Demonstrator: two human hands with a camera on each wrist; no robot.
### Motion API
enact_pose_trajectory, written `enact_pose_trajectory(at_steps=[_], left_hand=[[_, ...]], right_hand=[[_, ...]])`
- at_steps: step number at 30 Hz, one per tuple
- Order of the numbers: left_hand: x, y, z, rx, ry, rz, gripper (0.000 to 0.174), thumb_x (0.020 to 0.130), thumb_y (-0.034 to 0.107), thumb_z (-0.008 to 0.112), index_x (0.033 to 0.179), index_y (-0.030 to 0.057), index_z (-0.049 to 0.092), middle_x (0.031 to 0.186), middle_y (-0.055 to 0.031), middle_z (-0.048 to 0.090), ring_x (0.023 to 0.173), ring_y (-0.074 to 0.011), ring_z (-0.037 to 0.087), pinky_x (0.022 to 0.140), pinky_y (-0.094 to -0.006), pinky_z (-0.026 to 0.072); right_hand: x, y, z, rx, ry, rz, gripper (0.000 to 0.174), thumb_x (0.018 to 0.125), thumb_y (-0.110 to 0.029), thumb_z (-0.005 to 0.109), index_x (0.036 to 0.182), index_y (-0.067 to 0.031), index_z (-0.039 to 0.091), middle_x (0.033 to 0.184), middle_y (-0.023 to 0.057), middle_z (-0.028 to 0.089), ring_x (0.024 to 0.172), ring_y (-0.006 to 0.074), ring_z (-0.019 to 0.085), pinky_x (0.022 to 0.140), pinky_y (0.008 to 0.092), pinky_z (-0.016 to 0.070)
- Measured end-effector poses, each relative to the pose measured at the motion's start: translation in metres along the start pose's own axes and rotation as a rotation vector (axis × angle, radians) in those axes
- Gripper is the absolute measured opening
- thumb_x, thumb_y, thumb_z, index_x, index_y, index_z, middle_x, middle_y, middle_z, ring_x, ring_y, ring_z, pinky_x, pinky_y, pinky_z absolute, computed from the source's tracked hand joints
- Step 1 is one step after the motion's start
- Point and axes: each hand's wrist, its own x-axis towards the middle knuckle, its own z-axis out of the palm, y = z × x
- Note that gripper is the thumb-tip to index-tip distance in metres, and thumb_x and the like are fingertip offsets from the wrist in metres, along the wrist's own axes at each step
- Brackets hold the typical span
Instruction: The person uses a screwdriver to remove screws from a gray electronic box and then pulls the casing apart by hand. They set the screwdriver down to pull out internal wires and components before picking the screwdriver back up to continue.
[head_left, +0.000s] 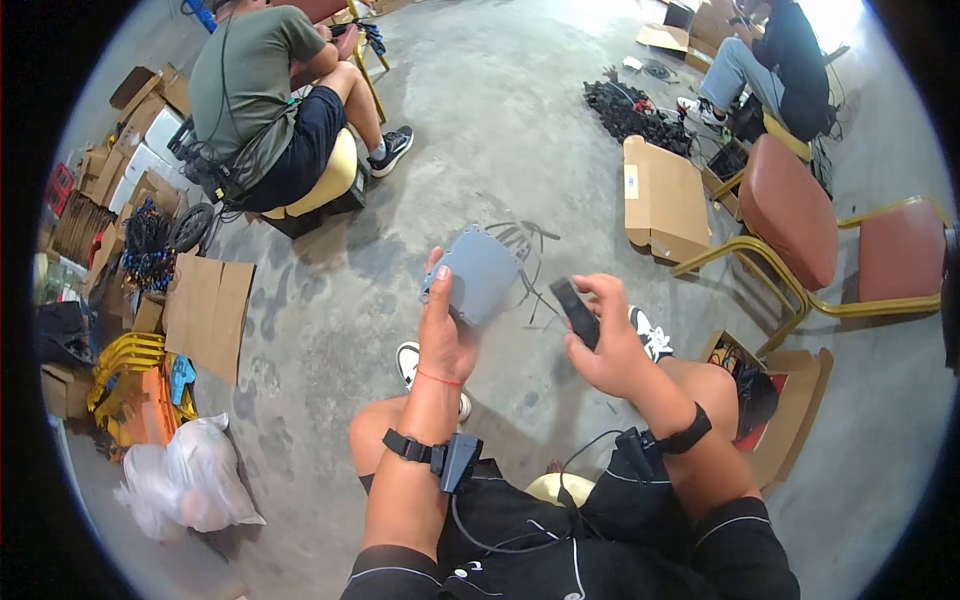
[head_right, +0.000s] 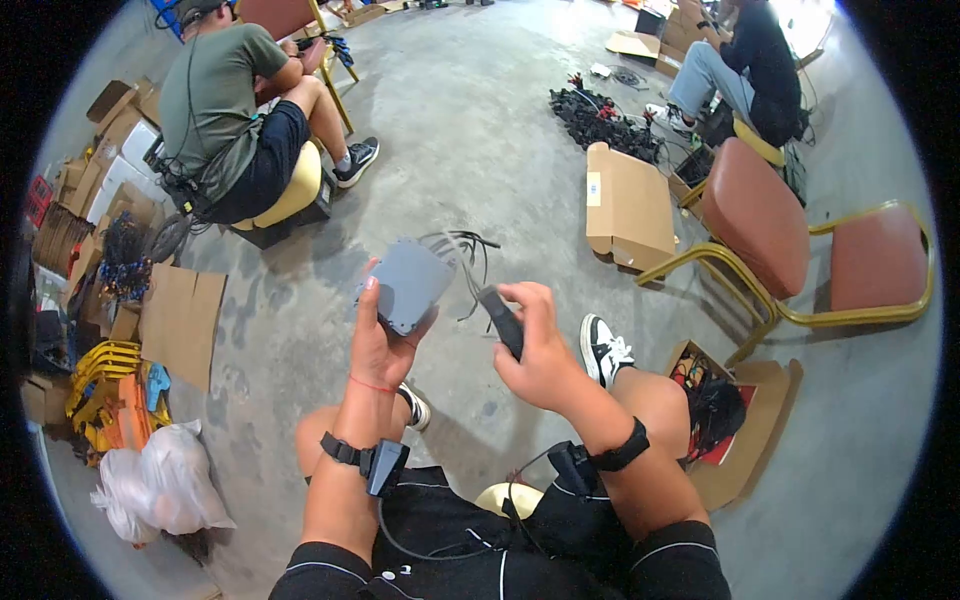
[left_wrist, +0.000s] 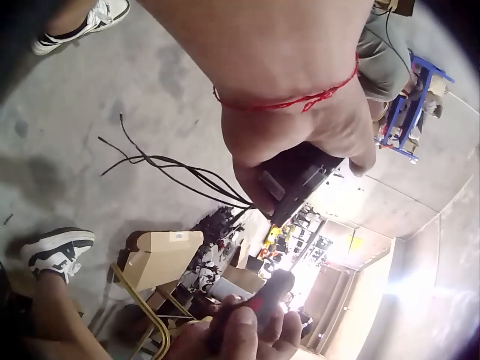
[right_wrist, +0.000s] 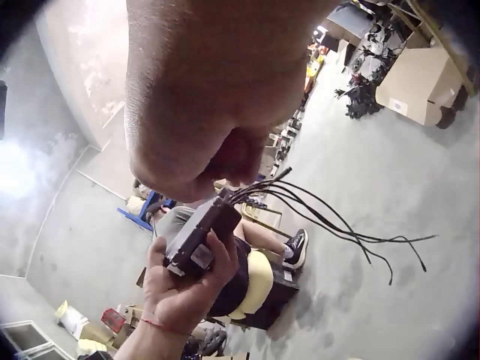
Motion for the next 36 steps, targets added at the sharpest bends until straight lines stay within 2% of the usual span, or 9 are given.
enact_pose_trajectory(at_steps=[3,8,10,11,12,15,21,34,36], left_hand=[[-0.002,0.006,0.0,-0.04,-0.096,-0.056,0.054,0.094,0.047,0.065,0.141,0.0305,0.045,0.138,-0.0009,0.053,0.124,-0.0249,0.055,0.098,-0.0493,0.0493],[-0.005,0.007,-0.007,-0.007,-0.123,-0.14,0.049,0.094,0.039,0.065,0.138,0.0297,0.046,0.138,-0.0035,0.052,0.123,-0.0278,0.055,0.092,-0.0495,0.0535],[-0.006,0.008,-0.008,-0.022,-0.124,-0.159,0.049,0.094,0.035,0.064,0.139,0.0282,0.045,0.138,-0.0055,0.051,0.123,-0.0296,0.055,0.091,-0.0504,0.055],[-0.006,0.008,-0.007,-0.031,-0.133,-0.179,0.05,0.094,0.031,0.064,0.139,0.0267,0.044,0.138,-0.0076,0.051,0.123,-0.0313,0.055,0.09,-0.0513,0.0564],[-0.005,0.008,-0.007,-0.037,-0.132,-0.174,0.05,0.094,0.031,0.064,0.139,0.0267,0.044,0.138,-0.0076,0.051,0.123,-0.0313,0.055,0.09,-0.0513,0.0564],[-0.008,0.006,-0.006,-0.078,-0.123,-0.209,0.053,0.093,0.024,0.063,0.141,0.0237,0.04,0.137,-0.0108,0.049,0.123,-0.0337,0.055,0.092,-0.0551,0.0564],[-0.006,-0.009,-0.005,-0.009,-0.077,-0.233,0.057,0.093,0.019,0.063,0.143,0.0207,0.036,0.138,-0.0114,0.048,0.122,-0.0335,0.056,0.092,-0.0571,0.0557],[-0.007,-0.019,0.003,0.105,-0.036,-0.272,0.059,0.092,0.018,0.064,0.144,0.0187,0.036,0.137,-0.0128,0.048,0.119,-0.0329,0.058,0.089,-0.0536,0.0572],[-0.007,-0.019,0.003,0.104,-0.042,-0.267,0.059,0.092,0.017,0.064,0.144,0.0182,0.036,0.137,-0.0133,0.048,0.119,-0.033,0.058,0.088,-0.0535,0.0577]], right_hand=[[0.0,0.002,-0.01,-0.012,0.101,-0.096,0.051,0.076,0.007,0.07,0.118,-0.006,0.045,0.131,0.0169,0.041,0.106,0.0242,0.053,0.091,0.0349,0.0484],[-0.001,-0.007,-0.026,0.18,0.14,-0.131,0.048,0.082,0.004,0.072,0.12,-0.0056,0.043,0.126,0.0156,0.049,0.101,0.0187,0.057,0.089,0.0338,0.0504],[0.0,-0.02,-0.029,0.57,0.228,-0.05,0.043,0.086,0.003,0.07,0.119,-0.0053,0.043,0.122,0.0182,0.056,0.096,0.0199,0.063,0.081,0.0322,0.0546],[0.001,-0.023,-0.029,0.56,0.285,-0.074,0.041,0.091,-0.009,0.072,0.12,-0.0059,0.043,0.117,0.0208,0.062,0.088,0.021,0.067,0.07,0.0306,0.0571],[0.002,-0.019,-0.032,0.558,0.279,-0.077,0.041,0.091,-0.009,0.072,0.12,-0.0059,0.043,0.117,0.0208,0.062,0.088,0.021,0.067,0.07,0.0306,0.0571],[0.0,-0.008,-0.038,0.595,0.314,0.044,0.05,0.094,-0.037,0.071,0.123,-0.0073,0.044,0.106,0.0192,0.065,0.08,0.0188,0.066,0.061,0.0292,0.0546],[0.002,-0.01,-0.029,0.556,0.439,0.051,0.043,0.098,-0.035,0.065,0.124,-0.0081,0.043,0.104,0.0158,0.065,0.075,0.016,0.062,0.061,0.0278,0.0524],[0.007,-0.006,-0.028,0.545,0.411,0.102,0.039,0.099,-0.027,0.065,0.124,-0.0079,0.042,0.104,0.0147,0.065,0.075,0.0143,0.061,0.061,0.0267,0.0521],[0.008,-0.007,-0.03,0.554,0.381,0.093,0.044,0.097,-0.028,0.068,0.127,-0.0064,0.044,0.108,0.014,0.064,0.083,0.0139,0.061,0.071,0.0274,0.0534]])
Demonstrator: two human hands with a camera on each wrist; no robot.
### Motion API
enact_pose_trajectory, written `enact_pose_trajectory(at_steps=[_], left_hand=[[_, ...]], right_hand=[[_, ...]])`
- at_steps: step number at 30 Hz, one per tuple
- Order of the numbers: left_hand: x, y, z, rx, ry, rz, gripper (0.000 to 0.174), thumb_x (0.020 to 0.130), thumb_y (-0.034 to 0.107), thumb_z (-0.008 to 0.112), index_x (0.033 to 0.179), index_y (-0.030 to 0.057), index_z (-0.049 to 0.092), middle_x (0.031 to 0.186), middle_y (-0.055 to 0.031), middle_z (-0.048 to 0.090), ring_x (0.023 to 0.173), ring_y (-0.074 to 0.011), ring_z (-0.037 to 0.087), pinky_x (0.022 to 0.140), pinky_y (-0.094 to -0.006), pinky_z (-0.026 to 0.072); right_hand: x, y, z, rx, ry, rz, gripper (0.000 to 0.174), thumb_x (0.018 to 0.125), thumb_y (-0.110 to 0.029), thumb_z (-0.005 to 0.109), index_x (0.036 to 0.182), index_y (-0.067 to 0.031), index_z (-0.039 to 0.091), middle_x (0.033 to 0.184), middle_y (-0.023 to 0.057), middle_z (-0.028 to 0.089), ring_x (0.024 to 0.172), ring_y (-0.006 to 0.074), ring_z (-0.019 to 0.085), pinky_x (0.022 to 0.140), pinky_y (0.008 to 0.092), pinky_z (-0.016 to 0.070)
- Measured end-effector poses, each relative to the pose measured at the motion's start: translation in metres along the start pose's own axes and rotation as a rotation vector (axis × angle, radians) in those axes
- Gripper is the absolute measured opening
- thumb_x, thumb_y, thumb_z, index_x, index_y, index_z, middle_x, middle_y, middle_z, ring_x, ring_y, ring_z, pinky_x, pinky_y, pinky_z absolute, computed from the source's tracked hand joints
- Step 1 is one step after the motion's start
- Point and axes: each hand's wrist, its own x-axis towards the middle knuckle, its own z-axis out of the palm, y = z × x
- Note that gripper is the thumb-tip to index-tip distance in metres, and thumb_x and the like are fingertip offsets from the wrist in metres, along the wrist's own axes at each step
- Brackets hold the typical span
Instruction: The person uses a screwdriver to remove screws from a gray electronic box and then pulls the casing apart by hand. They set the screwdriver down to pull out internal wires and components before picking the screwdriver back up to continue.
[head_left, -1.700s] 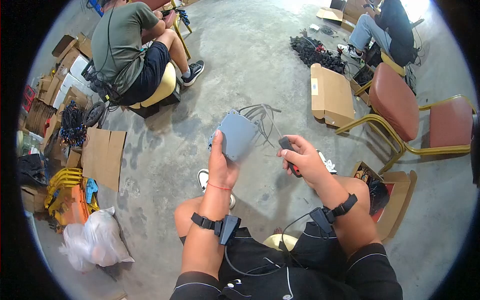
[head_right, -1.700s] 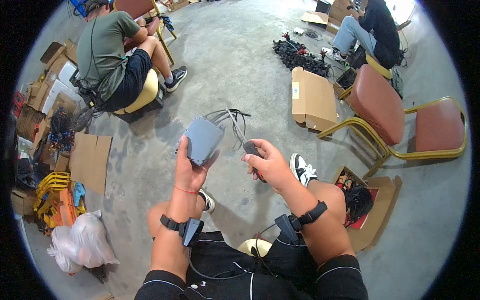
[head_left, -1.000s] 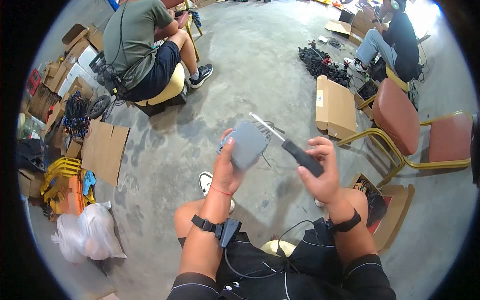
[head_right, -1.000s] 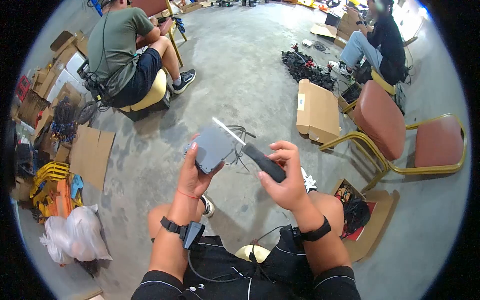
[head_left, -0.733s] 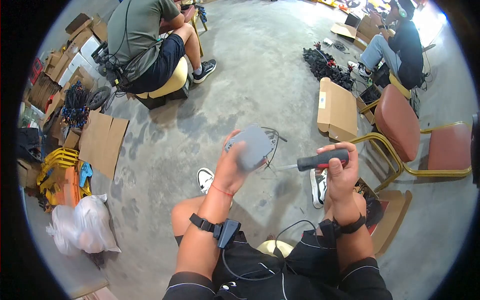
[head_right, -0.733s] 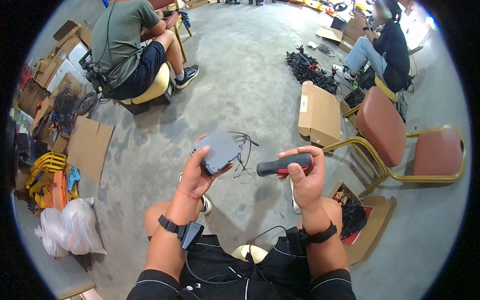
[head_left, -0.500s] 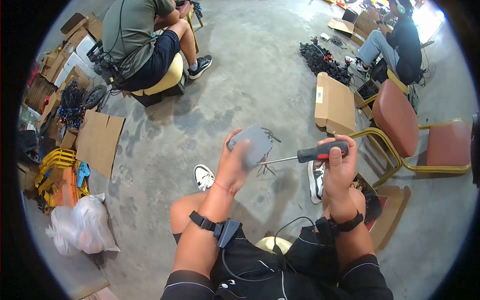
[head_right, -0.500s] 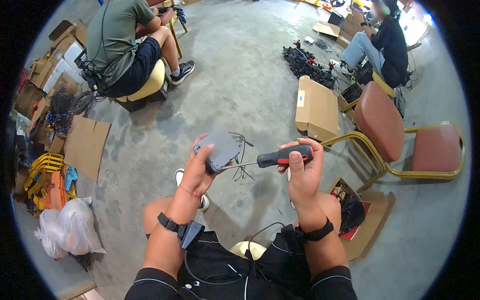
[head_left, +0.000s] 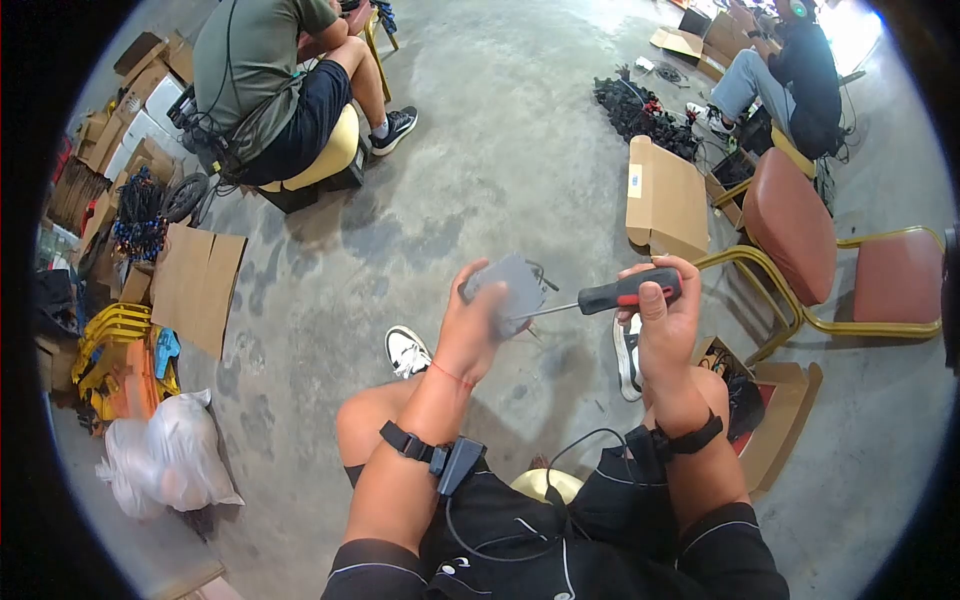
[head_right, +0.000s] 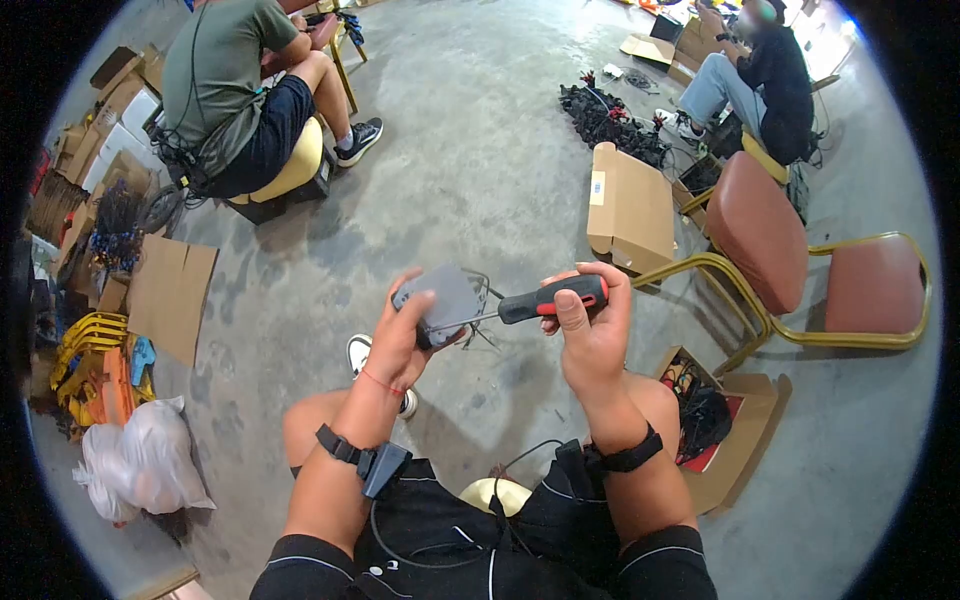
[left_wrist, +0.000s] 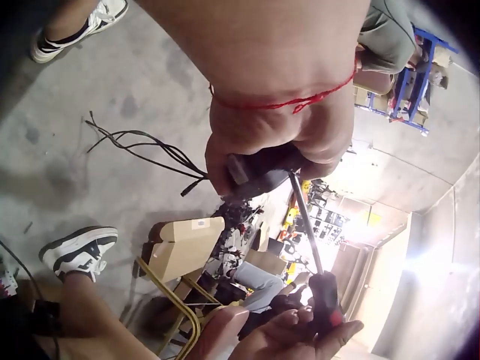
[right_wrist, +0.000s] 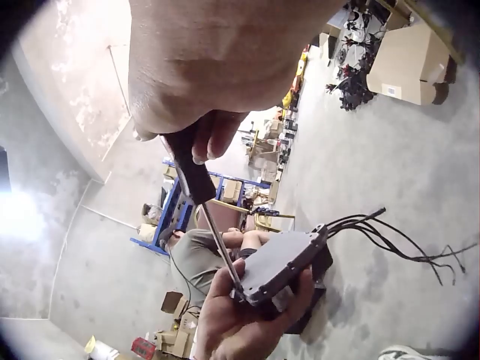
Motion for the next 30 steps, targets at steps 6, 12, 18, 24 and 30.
enact_pose_trajectory(at_steps=[6,12,18,24,30], left_hand=[[0.0,-0.004,0.002,0.031,0.044,-0.004,0.058,0.093,0.014,0.063,0.144,0.0175,0.036,0.136,-0.013,0.05,0.116,-0.0321,0.059,0.086,-0.0527,0.0581],[-0.001,-0.006,0.006,0.043,0.054,-0.008,0.058,0.092,0.014,0.063,0.144,0.0173,0.037,0.134,-0.0129,0.052,0.114,-0.0305,0.06,0.086,-0.0507,0.0573],[0.004,-0.01,0.002,0.08,0.124,0.05,0.06,0.092,0.014,0.064,0.145,0.0168,0.036,0.133,-0.0134,0.053,0.114,-0.0297,0.06,0.084,-0.0494,0.0574],[0.008,-0.014,-0.001,0.073,0.147,0.045,0.059,0.092,0.015,0.064,0.144,0.018,0.036,0.132,-0.0122,0.053,0.11,-0.0295,0.062,0.08,-0.0494,0.0579],[0.004,-0.01,0.01,0.068,0.231,-0.027,0.059,0.092,0.017,0.063,0.144,0.0208,0.035,0.129,-0.0106,0.054,0.107,-0.0286,0.063,0.077,-0.0493,0.0575]], right_hand=[[0.004,-0.003,-0.002,-0.215,0.011,-0.174,0.048,0.093,-0.028,0.074,0.129,-0.0033,0.053,0.107,0.0042,0.056,0.096,0.0105,0.055,0.088,0.0267,0.0472],[0.003,-0.006,0.0,-0.208,0.132,-0.037,0.049,0.091,-0.024,0.077,0.128,-0.0023,0.054,0.102,0.0004,0.051,0.091,0.0084,0.052,0.086,0.0244,0.0461],[0.003,-0.007,0.005,-0.194,0.06,-0.119,0.048,0.094,-0.017,0.073,0.132,-0.0011,0.05,0.114,0.0079,0.057,0.102,0.0134,0.057,0.094,0.0293,0.0478],[0.009,-0.003,0.006,-0.038,-0.067,-0.153,0.051,0.097,-0.013,0.067,0.14,0.0,0.044,0.127,0.0137,0.056,0.116,0.0207,0.058,0.102,0.0389,0.0468],[0.012,0.002,-0.002,-0.123,0.004,-0.101,0.046,0.098,-0.017,0.066,0.138,-0.0006,0.049,0.126,0.0082,0.057,0.113,0.0151,0.056,0.102,0.0329,0.0434]])
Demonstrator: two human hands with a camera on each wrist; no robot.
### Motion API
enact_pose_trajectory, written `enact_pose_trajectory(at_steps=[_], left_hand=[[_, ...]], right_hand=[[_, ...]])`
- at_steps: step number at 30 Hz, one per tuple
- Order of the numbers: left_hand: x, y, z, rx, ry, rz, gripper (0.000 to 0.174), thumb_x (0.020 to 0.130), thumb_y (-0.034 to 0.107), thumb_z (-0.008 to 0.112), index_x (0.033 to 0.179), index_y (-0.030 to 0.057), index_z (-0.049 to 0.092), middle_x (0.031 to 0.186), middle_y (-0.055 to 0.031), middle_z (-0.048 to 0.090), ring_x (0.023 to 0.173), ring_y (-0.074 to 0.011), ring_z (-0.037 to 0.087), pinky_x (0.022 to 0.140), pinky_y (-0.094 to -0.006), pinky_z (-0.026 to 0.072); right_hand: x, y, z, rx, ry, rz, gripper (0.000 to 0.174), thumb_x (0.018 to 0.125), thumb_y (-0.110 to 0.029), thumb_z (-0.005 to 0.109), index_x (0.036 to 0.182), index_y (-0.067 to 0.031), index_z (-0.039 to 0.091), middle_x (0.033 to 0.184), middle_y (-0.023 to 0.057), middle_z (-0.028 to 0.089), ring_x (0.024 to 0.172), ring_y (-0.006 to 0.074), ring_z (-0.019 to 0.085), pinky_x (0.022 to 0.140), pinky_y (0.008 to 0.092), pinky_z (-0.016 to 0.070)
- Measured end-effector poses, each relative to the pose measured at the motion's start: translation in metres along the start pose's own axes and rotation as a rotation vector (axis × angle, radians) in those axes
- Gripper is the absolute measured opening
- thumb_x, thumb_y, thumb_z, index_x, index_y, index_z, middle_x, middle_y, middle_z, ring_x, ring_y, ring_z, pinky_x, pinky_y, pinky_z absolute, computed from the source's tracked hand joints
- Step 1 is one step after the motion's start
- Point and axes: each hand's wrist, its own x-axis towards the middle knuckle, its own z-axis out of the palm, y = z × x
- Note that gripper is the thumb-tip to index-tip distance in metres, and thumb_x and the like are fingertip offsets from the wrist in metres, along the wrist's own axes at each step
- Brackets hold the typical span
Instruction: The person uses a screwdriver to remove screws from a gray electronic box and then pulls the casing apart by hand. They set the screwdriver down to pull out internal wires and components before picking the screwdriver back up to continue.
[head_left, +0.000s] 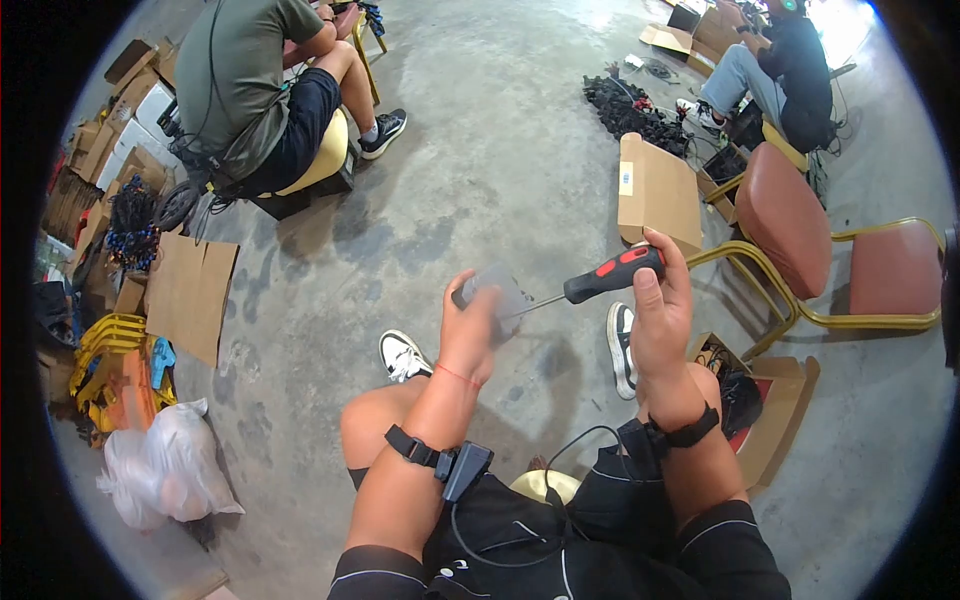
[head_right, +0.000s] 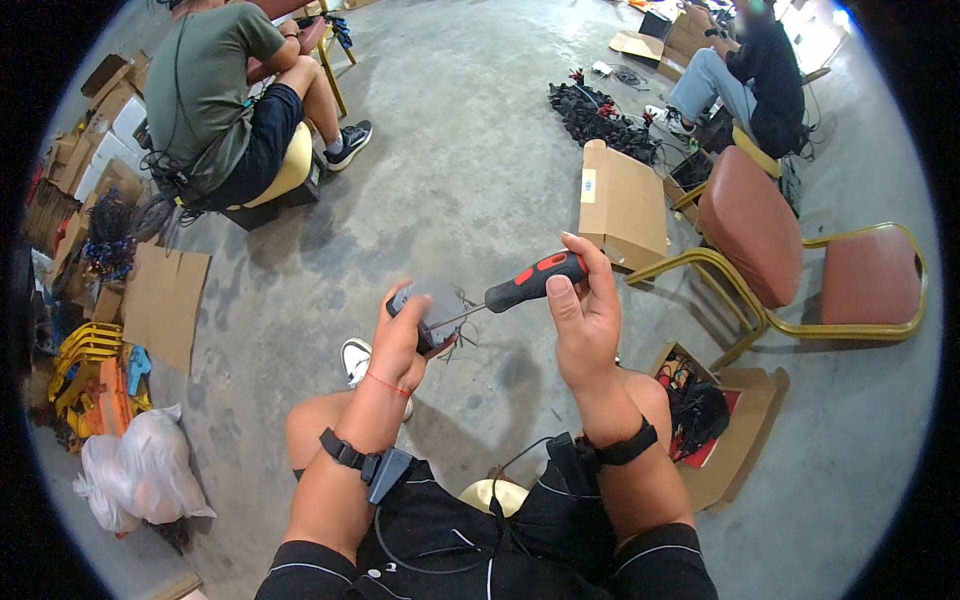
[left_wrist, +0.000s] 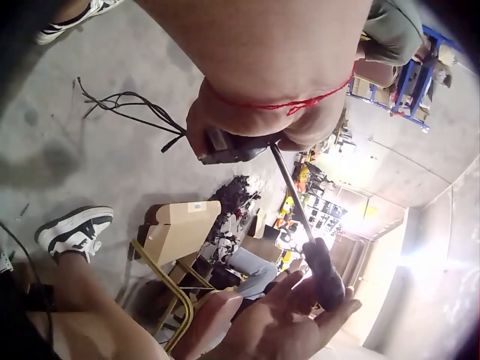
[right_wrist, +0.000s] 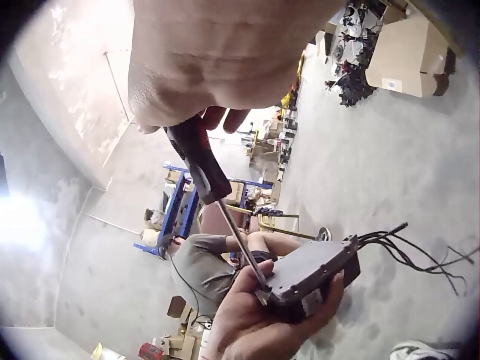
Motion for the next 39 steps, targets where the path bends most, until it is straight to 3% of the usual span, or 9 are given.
enact_pose_trajectory(at_steps=[9,11,13,20,39], left_hand=[[-0.001,0.004,0.013,-0.099,-0.104,-0.058,0.055,0.093,0.015,0.061,0.14,0.0191,0.033,0.128,-0.0135,0.054,0.106,-0.0307,0.061,0.076,-0.0506,0.0534],[-0.002,0.007,0.014,-0.079,-0.089,-0.072,0.05,0.093,0.02,0.062,0.137,0.0205,0.039,0.13,-0.0105,0.052,0.112,-0.0313,0.06,0.086,-0.0539,0.0568],[-0.002,0.007,0.013,-0.098,-0.093,-0.073,0.05,0.093,0.02,0.062,0.137,0.0206,0.04,0.131,-0.0103,0.051,0.114,-0.0313,0.059,0.088,-0.0545,0.0561],[-0.004,0.008,0.014,-0.093,-0.155,-0.092,0.05,0.092,0.02,0.063,0.137,0.0215,0.042,0.132,-0.0095,0.05,0.118,-0.0315,0.057,0.093,-0.0556,0.0539],[-0.003,0.003,0.017,-0.036,-0.141,-0.065,0.052,0.091,0.016,0.06,0.139,0.0219,0.04,0.135,-0.0109,0.049,0.12,-0.0341,0.056,0.095,-0.0562,0.0535]], right_hand=[[0.004,0.001,0.008,-0.092,0.048,-0.086,0.04,0.102,-0.02,0.061,0.137,-0.0016,0.053,0.119,0.0066,0.061,0.107,0.0125,0.056,0.098,0.0285,0.0439],[0.006,0.001,0.006,-0.115,0.073,-0.109,0.04,0.103,-0.02,0.06,0.137,-0.0012,0.052,0.118,0.0067,0.061,0.107,0.0125,0.056,0.098,0.0284,0.0439],[0.008,0.003,0.001,0.041,0.167,-0.079,0.04,0.104,-0.021,0.058,0.137,-0.0001,0.052,0.117,0.0068,0.062,0.106,0.0128,0.056,0.098,0.0285,0.0439],[0.005,0.0,-0.003,0.003,0.148,-0.099,0.039,0.104,-0.021,0.058,0.136,0.0011,0.053,0.118,0.0073,0.062,0.107,0.0131,0.056,0.098,0.0289,0.0436],[0.004,-0.009,-0.005,-0.076,0.128,-0.142,0.037,0.102,-0.017,0.06,0.134,-0.0001,0.055,0.119,0.0077,0.061,0.106,0.013,0.057,0.097,0.0288,0.0449]])
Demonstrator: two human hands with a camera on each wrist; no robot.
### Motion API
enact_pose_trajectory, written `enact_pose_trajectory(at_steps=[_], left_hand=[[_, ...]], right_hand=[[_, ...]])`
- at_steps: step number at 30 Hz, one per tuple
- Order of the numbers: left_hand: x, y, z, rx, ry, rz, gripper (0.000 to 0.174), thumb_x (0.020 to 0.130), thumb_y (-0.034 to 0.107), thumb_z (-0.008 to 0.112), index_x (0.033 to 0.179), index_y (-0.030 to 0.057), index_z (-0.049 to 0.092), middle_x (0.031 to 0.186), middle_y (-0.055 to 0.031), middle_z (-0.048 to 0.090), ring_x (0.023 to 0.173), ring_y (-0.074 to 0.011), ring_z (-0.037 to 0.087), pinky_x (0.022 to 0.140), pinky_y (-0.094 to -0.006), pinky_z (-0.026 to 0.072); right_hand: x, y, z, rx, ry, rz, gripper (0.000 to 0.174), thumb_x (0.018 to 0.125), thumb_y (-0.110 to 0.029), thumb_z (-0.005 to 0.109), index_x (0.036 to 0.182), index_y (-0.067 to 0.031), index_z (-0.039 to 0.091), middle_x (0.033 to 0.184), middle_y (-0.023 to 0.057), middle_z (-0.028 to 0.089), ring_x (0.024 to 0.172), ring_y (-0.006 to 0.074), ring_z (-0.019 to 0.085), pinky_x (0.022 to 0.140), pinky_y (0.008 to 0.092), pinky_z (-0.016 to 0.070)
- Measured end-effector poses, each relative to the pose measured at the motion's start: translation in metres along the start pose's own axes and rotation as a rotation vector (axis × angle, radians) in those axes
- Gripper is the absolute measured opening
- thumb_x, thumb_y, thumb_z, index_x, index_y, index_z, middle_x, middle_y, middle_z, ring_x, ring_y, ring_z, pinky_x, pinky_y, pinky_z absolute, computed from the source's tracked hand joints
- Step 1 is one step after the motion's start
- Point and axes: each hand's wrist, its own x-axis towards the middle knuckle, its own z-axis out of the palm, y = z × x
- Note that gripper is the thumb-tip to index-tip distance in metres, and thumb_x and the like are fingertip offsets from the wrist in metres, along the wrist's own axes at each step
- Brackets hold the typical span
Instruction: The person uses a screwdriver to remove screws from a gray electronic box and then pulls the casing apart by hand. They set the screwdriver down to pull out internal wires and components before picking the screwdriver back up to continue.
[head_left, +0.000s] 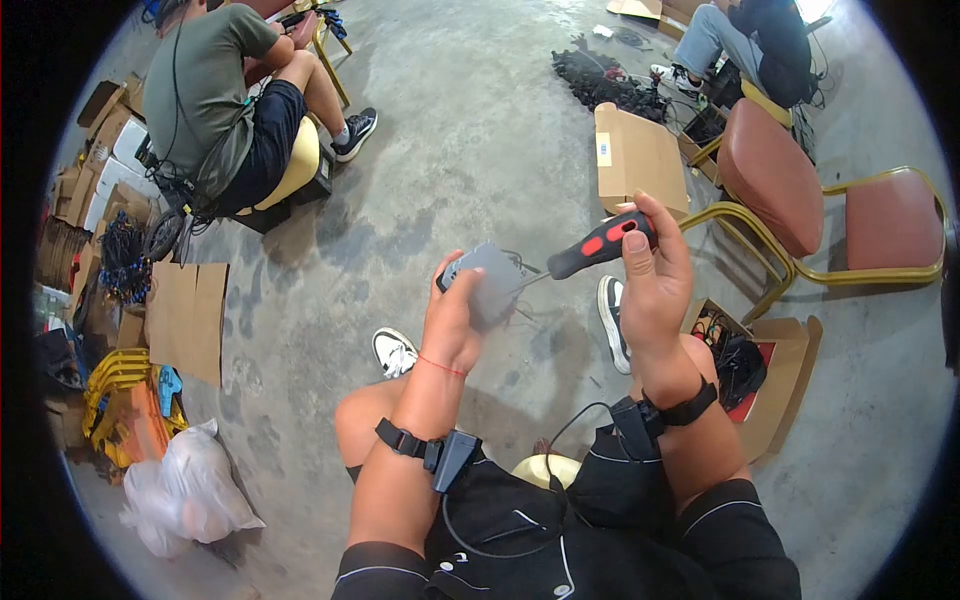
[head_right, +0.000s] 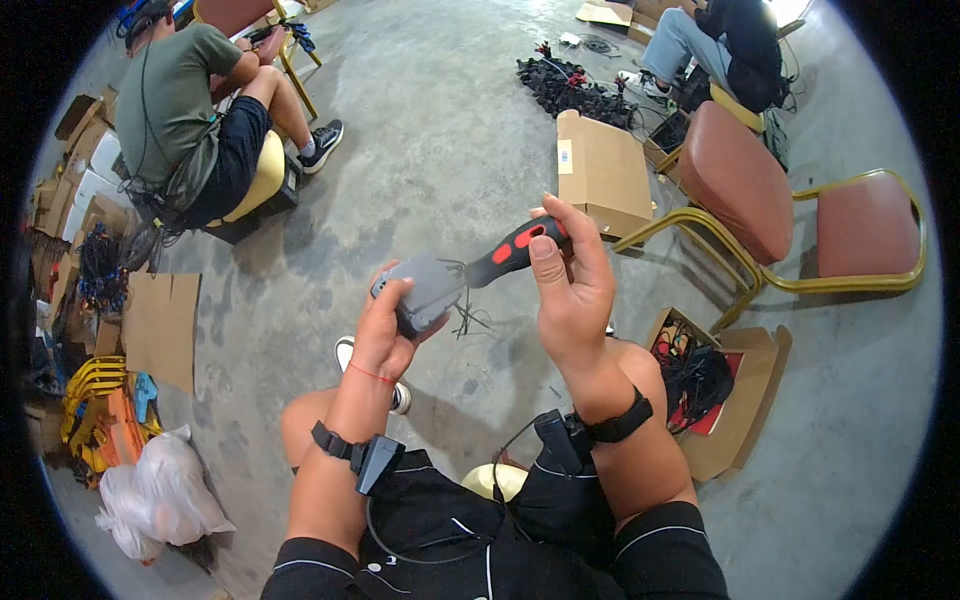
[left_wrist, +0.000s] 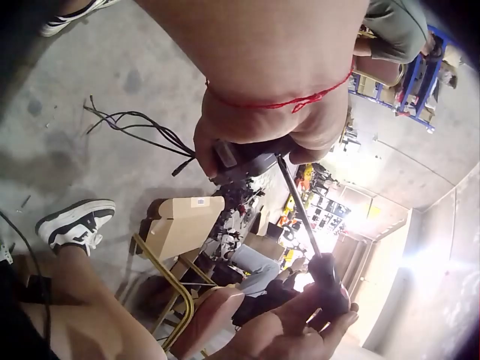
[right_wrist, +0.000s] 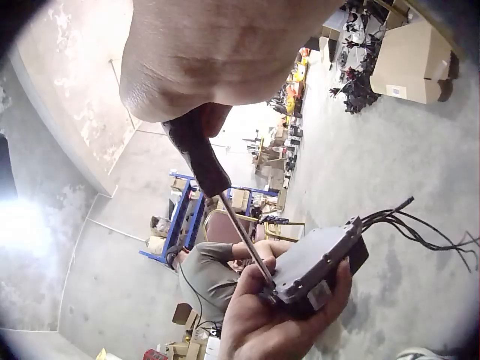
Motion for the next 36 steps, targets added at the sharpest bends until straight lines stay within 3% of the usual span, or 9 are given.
enact_pose_trajectory(at_steps=[8,13,17,19,27,28,31,34,36], left_hand=[[0.0,-0.002,0.003,-0.001,0.006,-0.018,0.053,0.092,0.016,0.06,0.14,0.0223,0.04,0.135,-0.0111,0.05,0.119,-0.0336,0.057,0.092,-0.0547,0.0551],[0.001,-0.005,0.001,0.005,0.023,-0.02,0.052,0.092,0.016,0.06,0.14,0.0221,0.039,0.135,-0.0113,0.05,0.118,-0.0336,0.057,0.091,-0.0546,0.0555],[0.002,-0.007,0.001,-0.009,0.054,-0.03,0.05,0.092,0.016,0.059,0.139,0.0217,0.04,0.135,-0.0113,0.05,0.117,-0.0332,0.058,0.09,-0.0542,0.056],[0.0,-0.007,0.003,0.003,0.053,-0.036,0.05,0.092,0.016,0.058,0.138,0.0214,0.04,0.135,-0.0112,0.05,0.117,-0.033,0.058,0.089,-0.0538,0.0561],[0.002,-0.012,-0.001,-0.011,0.084,-0.064,0.048,0.093,0.018,0.056,0.138,0.0228,0.04,0.132,-0.0089,0.053,0.117,-0.0303,0.059,0.089,-0.0524,0.056],[0.005,-0.013,-0.003,-0.031,0.073,-0.056,0.052,0.093,0.016,0.055,0.141,0.0214,0.034,0.13,-0.0119,0.055,0.113,-0.0335,0.061,0.086,-0.0532,0.0536],[0.005,-0.012,-0.005,-0.055,0.057,-0.048,0.055,0.093,0.013,0.054,0.143,0.0198,0.029,0.129,-0.0146,0.057,0.108,-0.0364,0.063,0.083,-0.0542,0.0512],[0.0,-0.011,0.002,-0.062,0.084,-0.054,0.052,0.093,0.013,0.054,0.14,0.0195,0.032,0.127,-0.0136,0.058,0.108,-0.0355,0.063,0.083,-0.0542,0.0513],[0.003,-0.011,-0.001,-0.064,0.121,-0.06,0.051,0.092,0.013,0.054,0.138,0.0194,0.034,0.126,-0.0131,0.058,0.108,-0.0348,0.062,0.083,-0.0542,0.0513]], right_hand=[[0.001,-0.001,0.0,-0.001,-0.025,0.013,0.037,0.101,-0.015,0.061,0.135,-0.0013,0.054,0.123,0.0087,0.06,0.106,0.0131,0.057,0.097,0.0288,0.0455],[0.005,-0.002,0.01,0.301,-0.014,0.085,0.035,0.101,-0.013,0.06,0.134,-0.0023,0.052,0.125,0.0096,0.059,0.105,0.0124,0.058,0.097,0.0291,0.0459],[0.006,0.007,0.002,0.222,-0.038,0.071,0.034,0.101,-0.013,0.061,0.133,-0.0022,0.053,0.122,0.0083,0.06,0.103,0.0123,0.058,0.095,0.0291,0.0469],[0.004,0.01,0.002,0.059,-0.03,0.1,0.035,0.103,-0.019,0.058,0.132,-0.0012,0.053,0.126,0.0113,0.061,0.117,0.0197,0.058,0.103,0.0335,0.044],[0.012,0.007,0.009,0.321,-0.077,0.157,0.037,0.102,-0.023,0.06,0.132,-0.0013,0.055,0.121,0.0092,0.064,0.11,0.0154,0.058,0.1,0.0324,0.0437],[0.014,0.008,0.009,0.339,-0.067,0.172,0.036,0.102,-0.023,0.06,0.131,-0.0012,0.056,0.121,0.0092,0.064,0.109,0.0152,0.058,0.1,0.0324,0.0438],[0.014,0.016,0.009,0.187,0.021,0.162,0.032,0.103,-0.02,0.06,0.129,-0.0013,0.058,0.114,0.0053,0.063,0.104,0.0131,0.06,0.096,0.0295,0.0471],[0.018,0.021,0.005,0.019,0.016,0.142,0.032,0.104,-0.021,0.058,0.13,-0.0019,0.059,0.12,0.0077,0.064,0.108,0.0153,0.061,0.098,0.0308,0.0473],[0.022,0.025,0.005,0.129,-0.021,0.144,0.033,0.103,-0.022,0.058,0.129,-0.002,0.059,0.121,0.0078,0.064,0.108,0.0151,0.061,0.097,0.0307,0.0474]])
